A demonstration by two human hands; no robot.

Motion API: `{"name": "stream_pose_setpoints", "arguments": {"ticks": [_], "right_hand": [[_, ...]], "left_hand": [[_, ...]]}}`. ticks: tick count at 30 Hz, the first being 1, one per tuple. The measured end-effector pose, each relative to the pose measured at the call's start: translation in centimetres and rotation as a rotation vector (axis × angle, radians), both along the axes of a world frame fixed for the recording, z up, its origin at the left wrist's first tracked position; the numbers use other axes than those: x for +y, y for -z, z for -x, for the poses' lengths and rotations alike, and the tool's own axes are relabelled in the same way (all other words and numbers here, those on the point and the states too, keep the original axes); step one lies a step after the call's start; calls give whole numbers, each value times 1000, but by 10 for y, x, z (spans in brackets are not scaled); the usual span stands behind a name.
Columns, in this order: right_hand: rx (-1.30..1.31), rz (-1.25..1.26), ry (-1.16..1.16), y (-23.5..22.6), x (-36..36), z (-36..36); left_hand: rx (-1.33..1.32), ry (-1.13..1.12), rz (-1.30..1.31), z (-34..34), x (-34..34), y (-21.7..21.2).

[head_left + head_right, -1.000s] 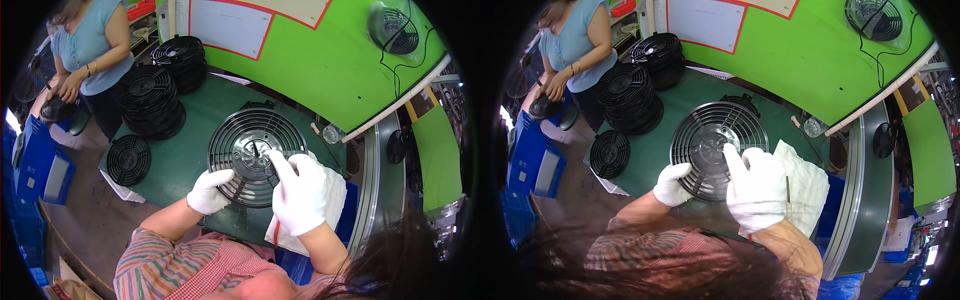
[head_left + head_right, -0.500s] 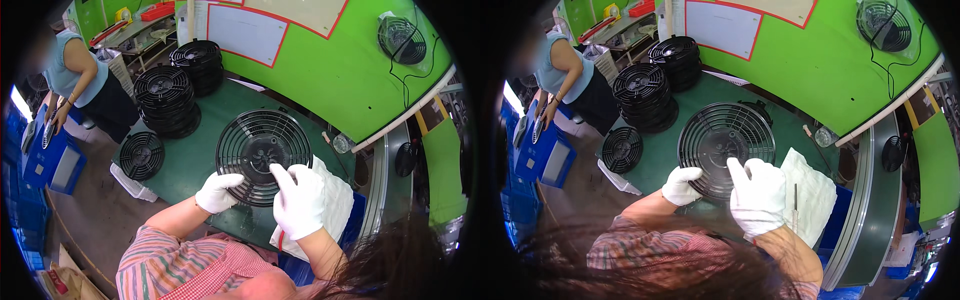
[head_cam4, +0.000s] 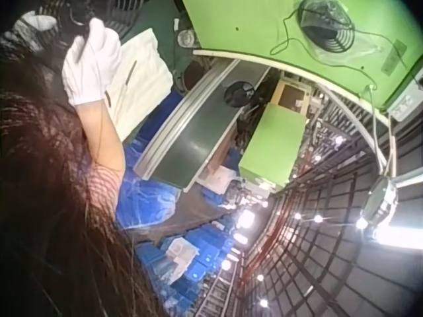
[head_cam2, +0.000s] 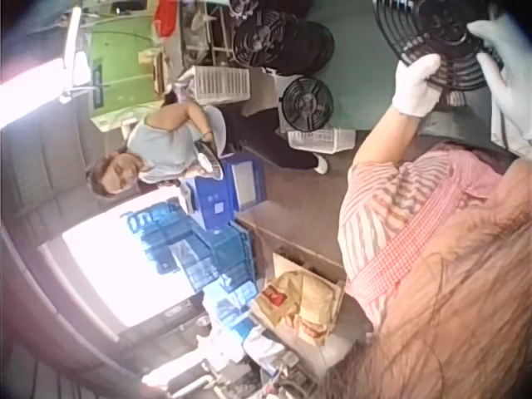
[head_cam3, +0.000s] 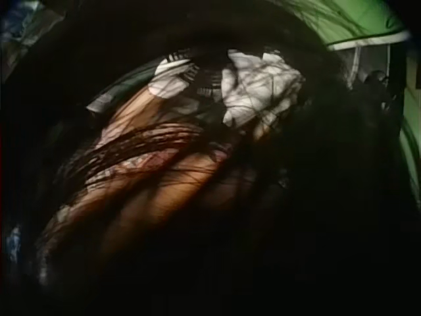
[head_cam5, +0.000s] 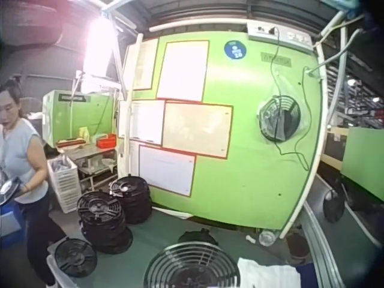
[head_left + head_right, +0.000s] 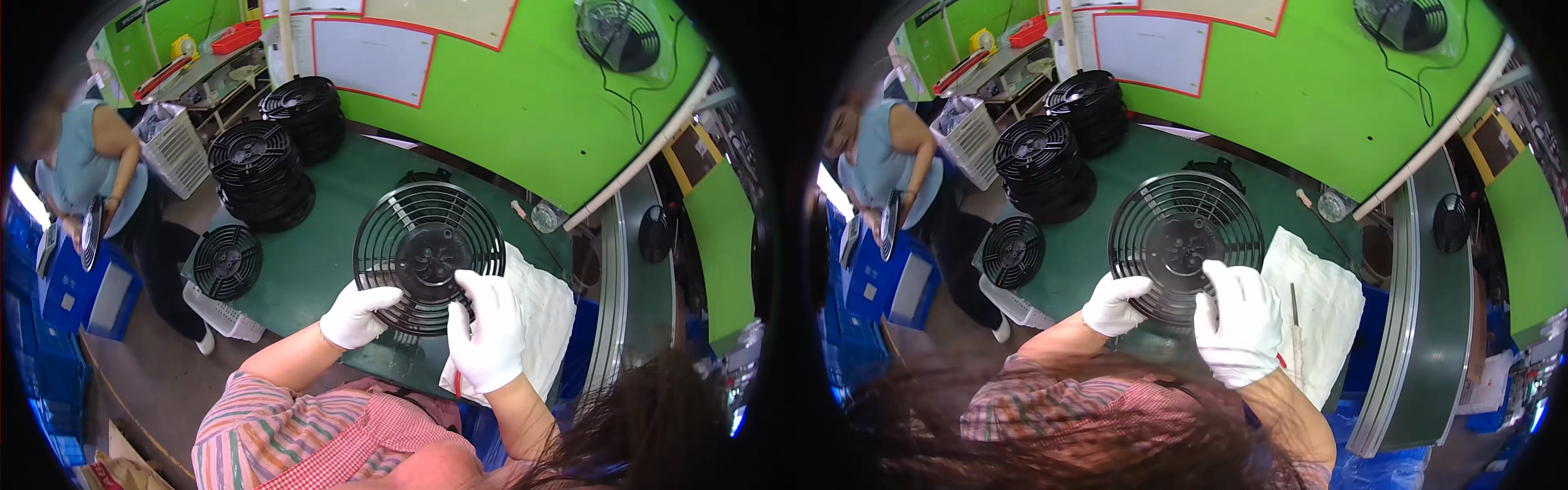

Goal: Inspecting and assembling black plastic fan grilles at a manufacturing workstation.

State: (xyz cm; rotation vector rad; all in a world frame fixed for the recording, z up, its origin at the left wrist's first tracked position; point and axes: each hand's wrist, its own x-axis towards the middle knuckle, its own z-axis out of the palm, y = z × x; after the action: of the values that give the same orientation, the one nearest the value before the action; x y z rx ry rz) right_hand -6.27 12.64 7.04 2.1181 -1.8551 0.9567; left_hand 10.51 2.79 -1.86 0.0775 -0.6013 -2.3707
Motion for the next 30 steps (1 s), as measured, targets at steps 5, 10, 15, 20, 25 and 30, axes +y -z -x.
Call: {"name": "stream_pose_setpoints", "arguments": {"ticks": [5, 10, 15, 20, 25, 30], "right_hand": [[-398, -13, -8, 14, 9, 4], [-296, 194, -60, 34, 5, 22], [-226, 274, -125, 51, 12, 35], [150, 29, -44, 44, 34, -3], [-81, 207, -32, 65, 5, 15], [-632, 123, 26, 90, 19, 24]], "left_hand": [[-184, -6, 208, 10, 5, 13], [-204, 62, 198, 19, 19, 2], [-178, -17, 94, 28, 34, -2], [-273, -23, 43, 17, 36, 0], [-398, 1, 95, 24, 20, 11], [-204, -20, 100, 36, 32, 13]]}}
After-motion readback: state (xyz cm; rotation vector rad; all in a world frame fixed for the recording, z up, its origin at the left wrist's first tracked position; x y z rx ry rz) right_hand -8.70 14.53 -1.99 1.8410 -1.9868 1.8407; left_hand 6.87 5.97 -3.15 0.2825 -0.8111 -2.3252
